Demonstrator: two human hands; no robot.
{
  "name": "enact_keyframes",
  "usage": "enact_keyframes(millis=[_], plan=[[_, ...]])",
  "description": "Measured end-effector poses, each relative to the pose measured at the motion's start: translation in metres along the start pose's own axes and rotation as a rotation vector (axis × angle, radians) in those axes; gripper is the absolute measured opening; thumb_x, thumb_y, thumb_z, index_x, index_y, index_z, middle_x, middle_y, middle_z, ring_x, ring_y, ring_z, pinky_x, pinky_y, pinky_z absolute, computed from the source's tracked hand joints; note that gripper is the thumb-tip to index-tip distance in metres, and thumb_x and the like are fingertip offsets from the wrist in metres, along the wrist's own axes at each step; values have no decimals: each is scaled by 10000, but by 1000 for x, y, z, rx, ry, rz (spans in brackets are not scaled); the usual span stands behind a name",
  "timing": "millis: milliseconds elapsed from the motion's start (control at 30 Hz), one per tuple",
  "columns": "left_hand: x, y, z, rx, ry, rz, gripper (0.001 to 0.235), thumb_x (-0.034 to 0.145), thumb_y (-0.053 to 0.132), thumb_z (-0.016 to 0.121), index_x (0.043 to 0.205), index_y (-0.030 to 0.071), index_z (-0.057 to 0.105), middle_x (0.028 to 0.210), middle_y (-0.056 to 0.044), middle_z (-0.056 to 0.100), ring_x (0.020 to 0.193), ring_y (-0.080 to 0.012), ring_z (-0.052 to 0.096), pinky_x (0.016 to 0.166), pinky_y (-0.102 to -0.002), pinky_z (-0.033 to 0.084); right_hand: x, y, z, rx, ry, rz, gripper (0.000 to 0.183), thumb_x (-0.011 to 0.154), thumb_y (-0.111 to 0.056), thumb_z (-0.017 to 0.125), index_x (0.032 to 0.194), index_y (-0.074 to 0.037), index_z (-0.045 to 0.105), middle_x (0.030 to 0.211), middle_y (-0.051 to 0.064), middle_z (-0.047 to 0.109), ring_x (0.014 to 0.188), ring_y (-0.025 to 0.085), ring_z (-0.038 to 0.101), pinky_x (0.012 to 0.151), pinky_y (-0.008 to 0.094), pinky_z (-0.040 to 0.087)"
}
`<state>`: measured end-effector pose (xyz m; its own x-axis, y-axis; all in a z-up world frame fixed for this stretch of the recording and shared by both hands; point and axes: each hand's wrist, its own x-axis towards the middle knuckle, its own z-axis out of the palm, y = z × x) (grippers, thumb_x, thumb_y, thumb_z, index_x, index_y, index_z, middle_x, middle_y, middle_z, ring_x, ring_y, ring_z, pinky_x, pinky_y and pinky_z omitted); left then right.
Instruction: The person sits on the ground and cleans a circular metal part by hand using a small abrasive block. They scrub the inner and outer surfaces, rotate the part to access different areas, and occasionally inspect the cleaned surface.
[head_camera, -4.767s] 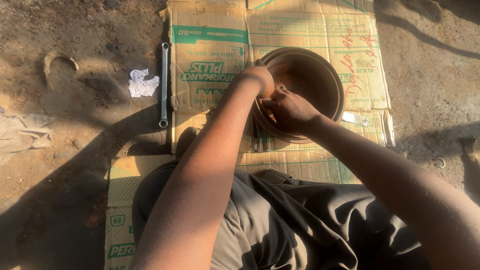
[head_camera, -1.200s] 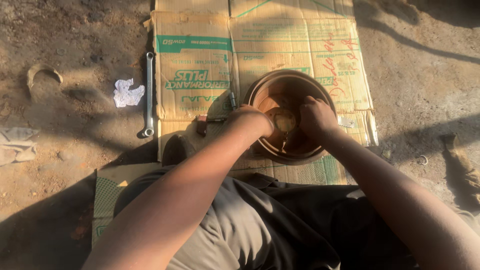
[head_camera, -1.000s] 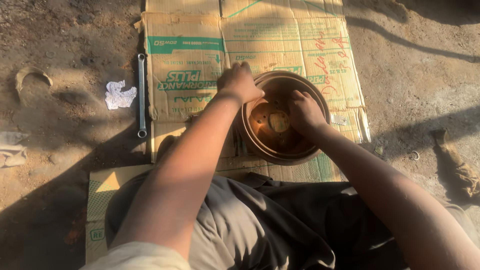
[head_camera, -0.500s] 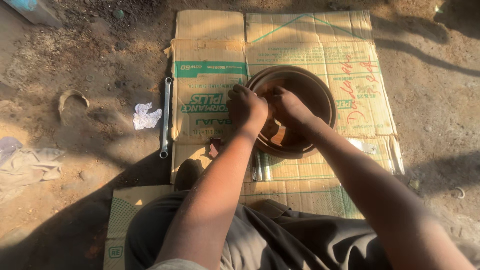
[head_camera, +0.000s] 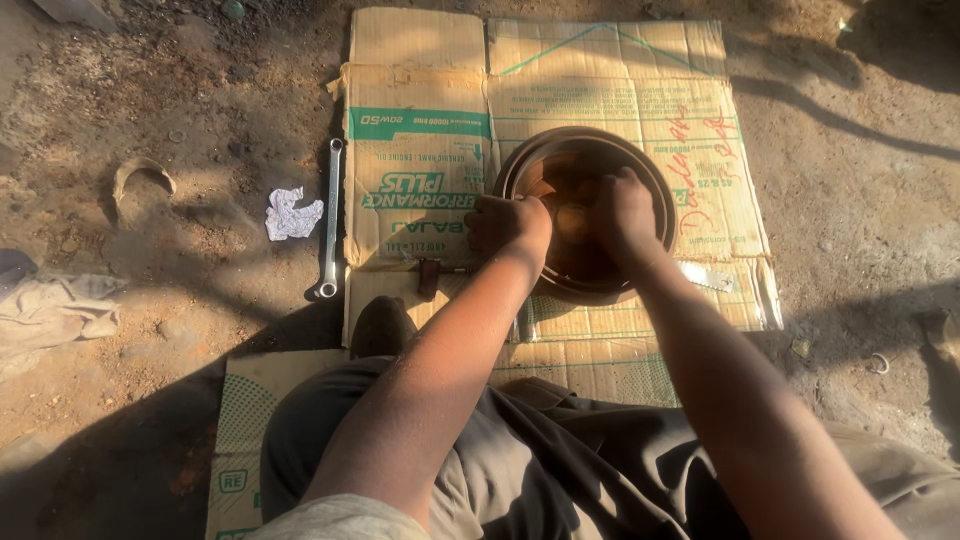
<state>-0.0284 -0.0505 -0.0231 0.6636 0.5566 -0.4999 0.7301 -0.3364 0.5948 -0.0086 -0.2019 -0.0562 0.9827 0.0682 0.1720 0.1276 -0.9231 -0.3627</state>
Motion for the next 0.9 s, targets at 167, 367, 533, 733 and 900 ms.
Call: enact_keyframes(millis=[167, 367, 533, 733, 900], plan=[[-18, -10, 18, 31, -67, -70, 676, 914, 432, 648, 1379, -4, 425, 1419, -232, 465, 1292, -414, 510, 1086, -537, 433, -1, -26, 21, 50, 85, -364, 198, 864, -108, 657, 1033, -77, 754, 1067, 176, 703, 1021, 371, 662, 882, 441, 561], [-79, -20, 11, -13, -293, -284, 932, 851, 517, 722, 1470, -21, 279, 1488, -240, 384, 1318, -402, 499, 1082, -527, 462, -35, 26, -6, -80, 45, -164, 235, 978, -132, 614, 1165, -105, 753, 1149, 179, 693, 1054, 369, 655, 927, 449, 536], [-114, 12, -16, -130, -421, 30, 1015, 772, 373, 647, 1600, 63, 148, 1575, -200, 330, 1448, -359, 371, 1186, -518, 330, -39, 82, 49, -31, -40, -325, 230, 960, -132, 615, 1159, -62, 705, 1382, 218, 614, 1274, 404, 570, 1049, 451, 501], [-12, 53, -21, 284, 87, 1107, 840, 929, 189, 666, 1613, 101, 187, 1629, -220, 342, 1508, -367, 372, 1183, -568, 392, -57, 41, 31, -192, -231, -662, 342, 954, -137, 629, 1292, -132, 684, 1403, 126, 603, 1348, 357, 554, 1100, 465, 496], [55, 14, 60, 512, -182, 879, 407, 989, 219, 629, 1324, 6, 537, 1145, -223, 736, 1059, -362, 720, 909, -511, 592, -35, -10, -40, -728, -594, -836, 684, 657, -230, 786, 1325, -281, 651, 1285, 168, 559, 1211, 378, 514, 898, 449, 495]])
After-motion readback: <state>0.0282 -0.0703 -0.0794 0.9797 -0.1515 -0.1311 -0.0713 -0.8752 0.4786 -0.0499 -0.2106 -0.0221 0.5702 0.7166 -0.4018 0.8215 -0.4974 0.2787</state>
